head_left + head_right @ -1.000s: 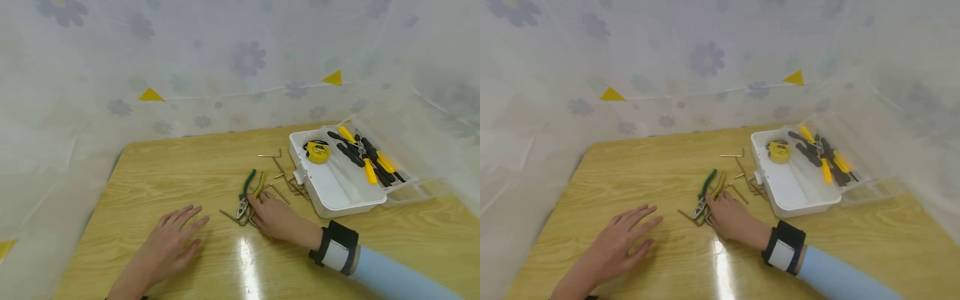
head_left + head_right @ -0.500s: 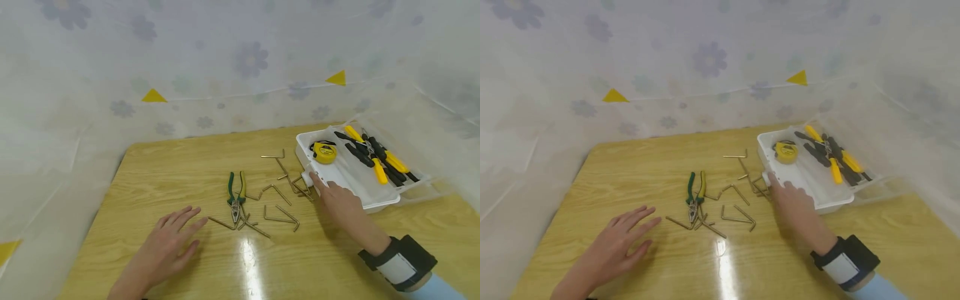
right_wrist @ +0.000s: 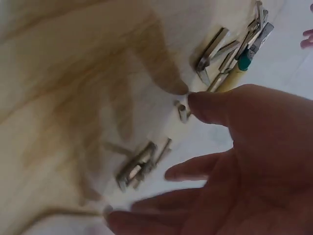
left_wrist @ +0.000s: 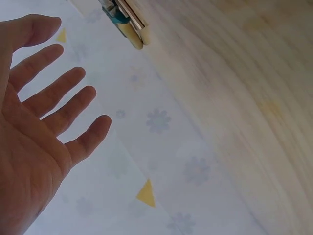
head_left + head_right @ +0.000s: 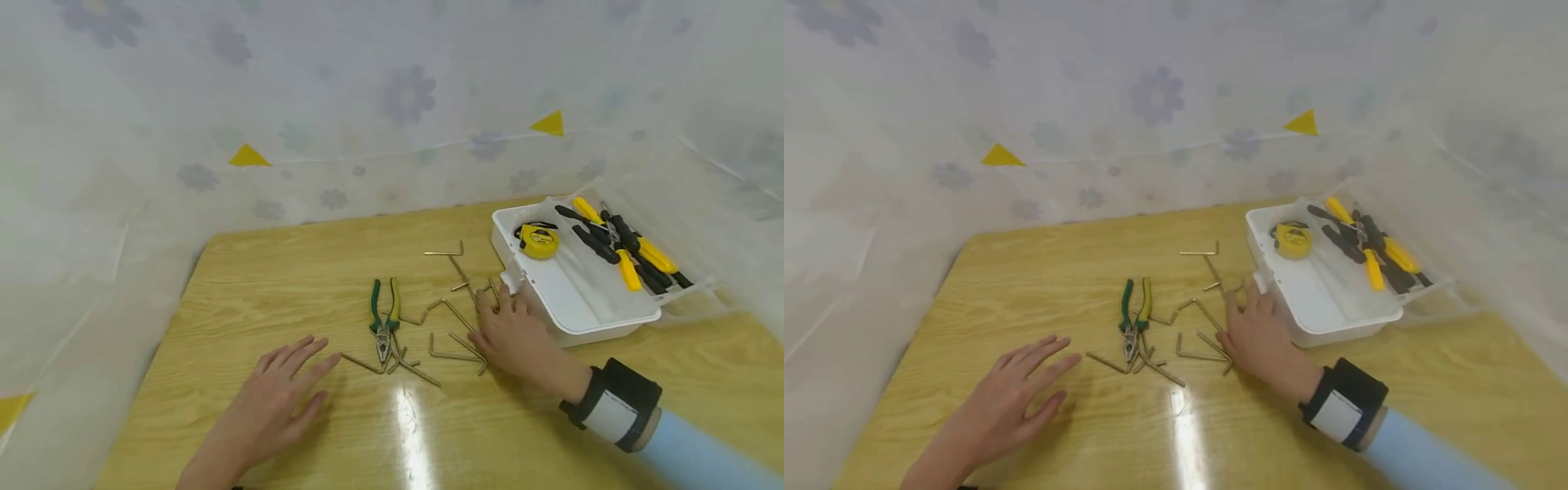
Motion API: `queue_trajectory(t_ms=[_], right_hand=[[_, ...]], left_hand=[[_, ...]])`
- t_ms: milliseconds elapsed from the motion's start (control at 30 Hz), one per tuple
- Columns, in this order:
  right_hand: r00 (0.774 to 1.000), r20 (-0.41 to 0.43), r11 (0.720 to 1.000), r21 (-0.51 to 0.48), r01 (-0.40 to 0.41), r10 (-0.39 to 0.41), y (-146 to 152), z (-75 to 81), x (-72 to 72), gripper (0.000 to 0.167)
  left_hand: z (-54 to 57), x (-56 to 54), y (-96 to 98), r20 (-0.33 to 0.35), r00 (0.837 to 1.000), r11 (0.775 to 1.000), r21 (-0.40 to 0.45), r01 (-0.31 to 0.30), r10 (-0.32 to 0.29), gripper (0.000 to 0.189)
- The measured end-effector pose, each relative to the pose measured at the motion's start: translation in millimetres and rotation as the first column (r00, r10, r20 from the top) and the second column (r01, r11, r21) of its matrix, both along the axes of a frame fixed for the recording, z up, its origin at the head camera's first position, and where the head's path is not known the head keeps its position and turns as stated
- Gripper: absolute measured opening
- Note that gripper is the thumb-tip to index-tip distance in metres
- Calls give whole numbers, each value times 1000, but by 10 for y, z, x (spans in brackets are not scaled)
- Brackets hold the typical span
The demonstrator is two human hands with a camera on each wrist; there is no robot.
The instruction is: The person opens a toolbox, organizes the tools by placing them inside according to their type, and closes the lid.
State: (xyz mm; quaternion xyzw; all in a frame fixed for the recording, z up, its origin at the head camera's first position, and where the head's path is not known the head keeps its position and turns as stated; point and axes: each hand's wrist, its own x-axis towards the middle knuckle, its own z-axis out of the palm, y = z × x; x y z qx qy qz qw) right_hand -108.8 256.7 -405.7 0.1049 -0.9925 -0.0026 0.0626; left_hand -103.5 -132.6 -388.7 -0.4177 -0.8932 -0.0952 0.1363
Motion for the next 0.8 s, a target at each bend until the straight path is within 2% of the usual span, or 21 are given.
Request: queue_trajectory(t_ms=[67, 167, 267, 300, 433, 567, 633, 800], right_hand=[[997, 79, 999, -31, 18, -16, -57, 7, -27, 63], [992, 98, 996, -59, -68, 74, -143, -8, -43, 46], [979, 79, 980, -82, -182, 188, -225, -10, -27, 21], [975, 82, 976, -91, -200, 207, -240, -3, -35, 19], [971, 153, 967, -205, -150, 184, -218, 45, -106, 9], [963, 221, 955, -284, -87, 153, -113, 121, -155, 12], [967, 209, 949, -306, -75, 144, -63, 179, -144, 10], [985, 81, 933, -339, -119, 155, 88, 353, -92, 10]], left_hand=[[3, -3, 3, -2, 1000, 1000, 1, 1, -1, 55], [4, -6, 1, -4, 1000, 1000, 1, 5, -5, 54], [-3, -5, -2, -7, 1000, 1000, 1, 2, -2, 54], [-5, -5, -1, -7, 1000, 1000, 2, 2, -1, 54], [-4, 2, -13, -3, 1000, 1000, 3, -5, 5, 54], [-2, 12, -40, -11, 1000, 1000, 14, -13, 13, 51], [-3, 20, -56, -14, 1000, 1000, 16, -18, 19, 50], [-2, 35, -80, -7, 1000, 1000, 15, -27, 27, 51]])
